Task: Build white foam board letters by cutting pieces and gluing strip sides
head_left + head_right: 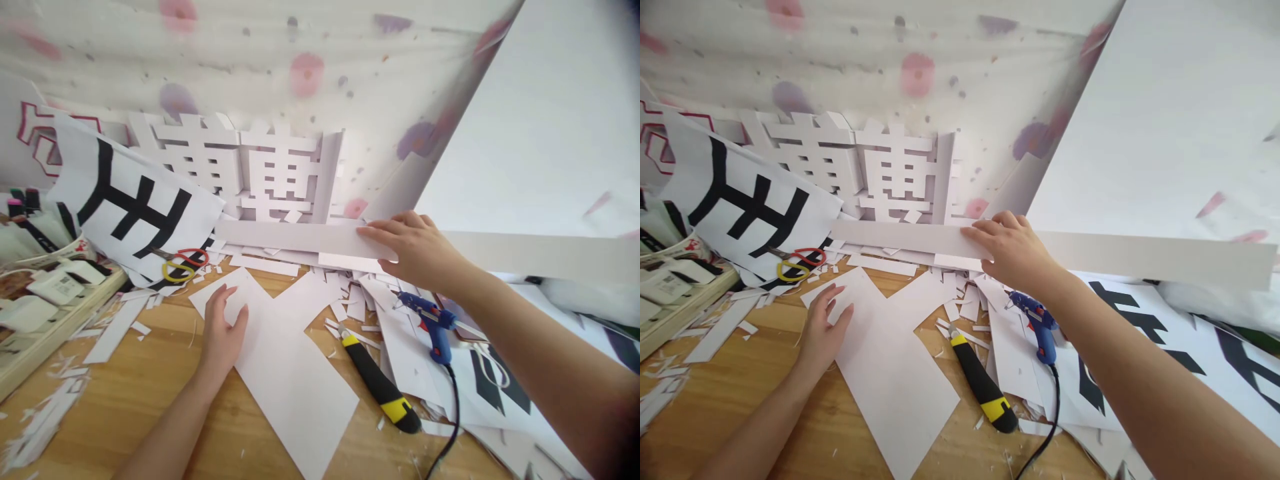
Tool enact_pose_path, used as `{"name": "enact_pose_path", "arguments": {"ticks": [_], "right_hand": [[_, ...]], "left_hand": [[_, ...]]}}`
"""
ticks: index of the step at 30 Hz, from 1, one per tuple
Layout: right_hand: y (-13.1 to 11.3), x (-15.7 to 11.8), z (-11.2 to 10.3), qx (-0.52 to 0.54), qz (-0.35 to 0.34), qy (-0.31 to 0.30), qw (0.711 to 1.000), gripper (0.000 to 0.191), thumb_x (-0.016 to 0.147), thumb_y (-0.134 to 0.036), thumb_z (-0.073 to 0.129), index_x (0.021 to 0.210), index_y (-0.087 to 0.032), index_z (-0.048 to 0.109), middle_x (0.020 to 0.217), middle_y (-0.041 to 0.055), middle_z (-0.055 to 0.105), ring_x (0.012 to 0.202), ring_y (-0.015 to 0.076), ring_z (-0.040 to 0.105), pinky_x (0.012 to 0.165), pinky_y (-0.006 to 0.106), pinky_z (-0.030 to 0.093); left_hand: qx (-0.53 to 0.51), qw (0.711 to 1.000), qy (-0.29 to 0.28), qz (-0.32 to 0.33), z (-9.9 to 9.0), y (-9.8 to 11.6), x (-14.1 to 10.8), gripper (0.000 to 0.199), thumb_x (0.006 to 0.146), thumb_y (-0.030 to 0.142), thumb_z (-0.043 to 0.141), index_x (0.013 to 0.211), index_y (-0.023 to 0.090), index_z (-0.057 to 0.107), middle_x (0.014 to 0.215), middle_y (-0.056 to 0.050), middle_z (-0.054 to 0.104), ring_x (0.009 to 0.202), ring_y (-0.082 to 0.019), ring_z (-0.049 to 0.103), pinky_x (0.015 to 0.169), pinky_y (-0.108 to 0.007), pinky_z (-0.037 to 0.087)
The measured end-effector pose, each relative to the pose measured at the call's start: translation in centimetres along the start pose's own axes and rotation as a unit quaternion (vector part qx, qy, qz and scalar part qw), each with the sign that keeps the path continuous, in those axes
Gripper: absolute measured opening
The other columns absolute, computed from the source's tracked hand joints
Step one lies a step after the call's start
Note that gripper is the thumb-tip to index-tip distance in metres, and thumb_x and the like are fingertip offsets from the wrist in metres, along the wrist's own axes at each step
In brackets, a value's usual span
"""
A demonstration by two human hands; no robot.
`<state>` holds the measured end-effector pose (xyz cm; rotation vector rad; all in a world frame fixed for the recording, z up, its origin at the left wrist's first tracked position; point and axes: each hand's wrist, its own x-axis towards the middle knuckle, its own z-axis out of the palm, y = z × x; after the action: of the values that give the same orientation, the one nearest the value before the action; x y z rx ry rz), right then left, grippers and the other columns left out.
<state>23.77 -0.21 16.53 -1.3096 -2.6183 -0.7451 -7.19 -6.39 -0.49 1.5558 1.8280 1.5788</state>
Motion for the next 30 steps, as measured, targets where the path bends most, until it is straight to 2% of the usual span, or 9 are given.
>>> {"name": "enact_pose_path", "arguments": {"ticks": [4, 7, 12, 20, 25, 28, 30], "right_hand": [[1.0, 2.0, 1.6, -0.024, -0.022, -0.028, 0.999, 0.048, 0.075, -0.022, 0.049, 0.122, -0.023, 0.051, 0.12, 0.0054, 0.058, 0.103, 0.028, 0.041, 0.083, 0.039, 0.03], [1.0, 3.4, 2.5, -0.053, -0.02, -0.046, 0.997, 0.049, 0.076, -0.018, 0.047, 0.124, -0.023, 0.05, 0.118, 0.0081, 0.058, 0.104, 0.0286, 0.041, 0.082, 0.039, 0.029], [1.3, 5.1, 4.6, -0.099, 0.041, -0.133, 0.985, 0.057, 0.078, -0.014, 0.045, 0.134, -0.024, 0.04, 0.119, 0.0131, 0.054, 0.106, 0.0297, 0.041, 0.082, 0.038, 0.029], [1.0, 6.7, 7.3, -0.076, 0.096, -0.226, 0.966, 0.059, 0.079, -0.012, 0.044, 0.137, -0.017, 0.036, 0.127, 0.0206, 0.048, 0.116, 0.0335, 0.04, 0.086, 0.042, 0.033], [-0.2, 7.4, 7.3, -0.037, 0.122, -0.263, 0.956, 0.062, 0.077, -0.021, 0.055, 0.135, -0.012, 0.038, 0.127, 0.0225, 0.048, 0.121, 0.0379, 0.036, 0.089, 0.046, 0.032], [-2.0, 6.9, 6.0, 0.005, 0.107, -0.256, 0.961, 0.058, 0.078, -0.025, 0.055, 0.133, -0.012, 0.041, 0.123, 0.0217, 0.051, 0.117, 0.0365, 0.039, 0.089, 0.045, 0.032], [-3.9, 6.0, 5.0, 0.042, 0.091, -0.246, 0.964, 0.056, 0.08, -0.028, 0.055, 0.132, -0.014, 0.042, 0.12, 0.0195, 0.052, 0.113, 0.0344, 0.042, 0.088, 0.043, 0.033]], "left_hand": [[0.023, 0.999, -0.02, -0.012, 0.3, -0.1, -0.3, 0.034, 0.078, 0.032, 0.05, 0.111, 0.022, 0.05, 0.129, -0.012, 0.043, 0.124, -0.024, 0.04, 0.1, -0.043, 0.039], [0.036, 0.998, -0.039, -0.025, 0.4, -0.1, -0.5, 0.035, 0.078, 0.031, 0.049, 0.112, 0.022, 0.05, 0.13, -0.012, 0.042, 0.123, -0.026, 0.041, 0.09, -0.042, 0.046], [0.046, 0.996, -0.065, -0.026, 0.3, 0.2, -0.8, 0.036, 0.079, 0.031, 0.048, 0.114, 0.021, 0.048, 0.132, -0.014, 0.041, 0.121, -0.027, 0.043, 0.067, -0.033, 0.051], [0.064, 0.993, -0.094, -0.013, 0.3, 0.2, -0.9, 0.036, 0.079, 0.029, 0.047, 0.114, 0.022, 0.048, 0.132, -0.012, 0.041, 0.122, -0.026, 0.039, 0.058, -0.029, 0.051], [0.074, 0.991, -0.115, -0.009, 0.4, 0.2, -1.2, 0.035, 0.079, 0.027, 0.047, 0.114, 0.022, 0.048, 0.132, -0.011, 0.04, 0.121, -0.025, 0.04, 0.065, -0.032, 0.051], [0.082, 0.989, -0.123, -0.007, 0.4, 0.1, -1.2, 0.035, 0.079, 0.026, 0.047, 0.114, 0.022, 0.049, 0.132, -0.01, 0.041, 0.122, -0.025, 0.039, 0.07, -0.034, 0.052], [0.09, 0.99, -0.108, -0.002, 0.2, -0.1, -0.7, 0.035, 0.078, 0.025, 0.048, 0.113, 0.022, 0.05, 0.131, -0.01, 0.043, 0.122, -0.025, 0.038, 0.074, -0.035, 0.052]]}}
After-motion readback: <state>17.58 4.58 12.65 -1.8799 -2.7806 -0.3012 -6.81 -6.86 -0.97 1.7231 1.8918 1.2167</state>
